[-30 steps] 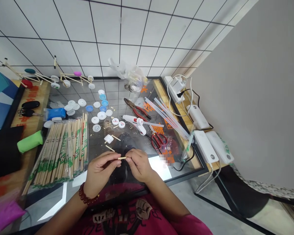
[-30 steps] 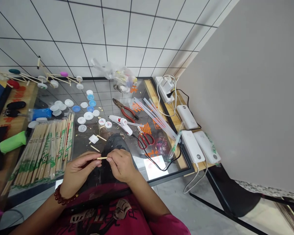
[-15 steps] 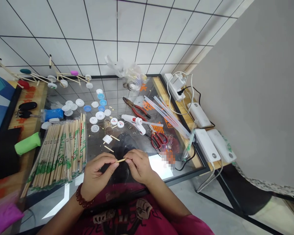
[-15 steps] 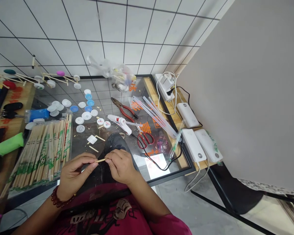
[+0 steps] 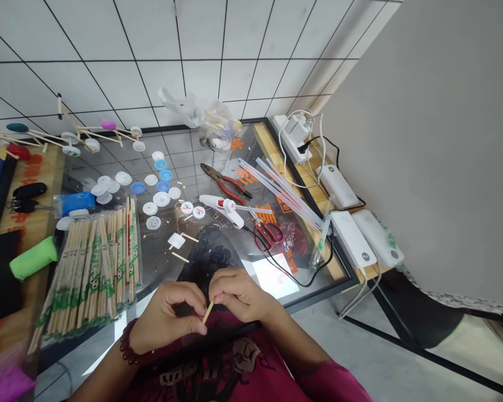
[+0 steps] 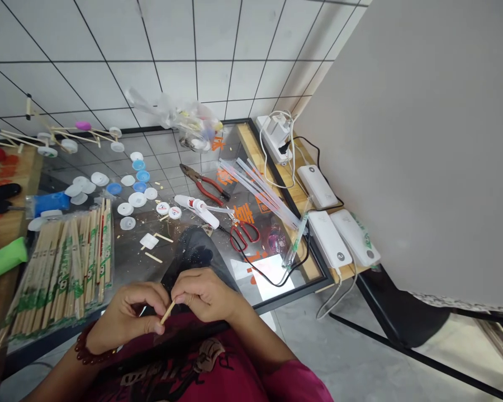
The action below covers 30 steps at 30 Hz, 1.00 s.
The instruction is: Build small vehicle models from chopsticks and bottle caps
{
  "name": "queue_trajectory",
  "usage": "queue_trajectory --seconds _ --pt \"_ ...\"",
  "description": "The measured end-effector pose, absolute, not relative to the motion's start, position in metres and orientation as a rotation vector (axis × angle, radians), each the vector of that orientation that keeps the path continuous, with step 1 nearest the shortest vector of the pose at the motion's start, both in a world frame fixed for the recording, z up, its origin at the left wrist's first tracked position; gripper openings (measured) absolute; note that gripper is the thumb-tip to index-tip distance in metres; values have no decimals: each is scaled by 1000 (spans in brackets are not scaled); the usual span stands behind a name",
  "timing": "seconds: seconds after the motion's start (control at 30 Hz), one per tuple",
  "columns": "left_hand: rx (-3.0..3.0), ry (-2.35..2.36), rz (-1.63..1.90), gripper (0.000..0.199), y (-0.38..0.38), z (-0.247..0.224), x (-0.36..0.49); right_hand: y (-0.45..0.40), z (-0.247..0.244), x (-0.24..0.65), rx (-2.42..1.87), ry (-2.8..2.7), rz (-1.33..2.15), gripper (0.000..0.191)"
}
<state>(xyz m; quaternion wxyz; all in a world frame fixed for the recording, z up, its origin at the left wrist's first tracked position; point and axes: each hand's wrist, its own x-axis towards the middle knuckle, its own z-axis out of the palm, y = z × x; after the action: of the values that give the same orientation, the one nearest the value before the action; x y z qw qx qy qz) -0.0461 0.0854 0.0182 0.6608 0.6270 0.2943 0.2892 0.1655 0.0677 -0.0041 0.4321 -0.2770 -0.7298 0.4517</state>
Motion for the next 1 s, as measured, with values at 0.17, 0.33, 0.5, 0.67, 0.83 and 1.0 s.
queue_trajectory --seconds 0.17,0.33,0.5,0.67,0.83,1.0 --pt "1467 725 668 9 83 20 -43 68 -4 166 -744 -1792 1120 33" --pt "1534 1048 845 4 86 24 -49 68 -7 162 -1228 -1738 779 26" --pt "1795 1312 966 13 90 27 -67 69 -18 159 -1574 -1767 390 18" --pt "2209 1494 1031 9 101 18 -82 72 -22 162 -1769 -1761 217 14" --pt "2444 1508 1018 7 105 4 -87 69 -13 150 -1738 -1814 84 17" --pt "2474 1488 942 8 100 1 -85 69 -12 119 -1614 -2030 244 14"
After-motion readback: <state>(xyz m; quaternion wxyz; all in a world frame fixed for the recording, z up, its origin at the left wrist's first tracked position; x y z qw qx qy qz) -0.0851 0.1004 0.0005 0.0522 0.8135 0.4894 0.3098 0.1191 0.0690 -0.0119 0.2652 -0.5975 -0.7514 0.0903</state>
